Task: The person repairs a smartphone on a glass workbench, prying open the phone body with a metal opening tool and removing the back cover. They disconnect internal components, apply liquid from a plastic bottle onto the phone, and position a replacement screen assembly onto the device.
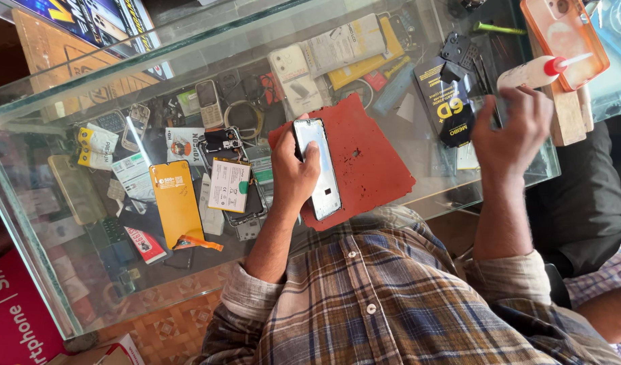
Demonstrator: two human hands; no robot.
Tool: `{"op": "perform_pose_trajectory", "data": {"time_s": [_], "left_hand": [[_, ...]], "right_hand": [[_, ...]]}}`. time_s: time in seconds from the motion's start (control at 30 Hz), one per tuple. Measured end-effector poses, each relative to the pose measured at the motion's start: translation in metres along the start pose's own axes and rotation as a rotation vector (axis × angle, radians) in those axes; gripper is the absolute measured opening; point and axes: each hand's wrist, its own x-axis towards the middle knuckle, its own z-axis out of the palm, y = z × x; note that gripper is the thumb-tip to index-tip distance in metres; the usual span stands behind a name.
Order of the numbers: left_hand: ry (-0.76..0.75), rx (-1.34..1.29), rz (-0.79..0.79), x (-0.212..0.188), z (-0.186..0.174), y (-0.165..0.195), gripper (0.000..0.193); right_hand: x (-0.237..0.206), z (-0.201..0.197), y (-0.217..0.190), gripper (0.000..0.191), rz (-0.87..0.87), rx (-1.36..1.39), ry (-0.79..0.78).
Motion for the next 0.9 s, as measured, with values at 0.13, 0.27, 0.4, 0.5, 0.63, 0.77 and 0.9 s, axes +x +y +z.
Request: {"op": "perform_pose_trajectory", "data": {"time_s": [0.13, 0.27, 0.4, 0.5, 0.63, 0.77, 0.9], "left_hand": [[0.007, -0.015, -0.006, -0.001, 0.003, -0.002, 0.044], [0.037, -0.021, -0.049, -0.003, 0.006, 0.0, 0.046], [0.068, 0.003, -0.019, -0.004, 0.009, 0.004, 0.045], [0.072, 0.014, -0.039, -0.004, 0.011, 0.005, 0.045], [0.059, 0.026, -0.06, -0.003, 0.011, 0.003, 0.043], [0.08, 0.015, 0.062, -0.003, 0.009, -0.001, 0.042], [0.07, 0.026, 0.008, -0.002, 0.009, -0.002, 0.042]], "right_hand": [[-0.003, 0.012, -0.004, 0.026, 0.036, -0.211, -0.218], [0.007, 0.014, -0.017, 0.018, -0.025, -0.23, -0.155], [0.013, 0.004, -0.058, 0.021, 0.059, 0.183, -0.136], [0.009, 0.001, -0.105, 0.022, -0.227, 0.397, -0.213], [0.011, 0.013, -0.154, 0.035, -0.396, 0.309, -0.24], [0.016, 0.025, -0.17, 0.035, -0.543, 0.228, -0.239], [0.014, 0.03, -0.168, 0.041, -0.587, 0.2, -0.225]]}}
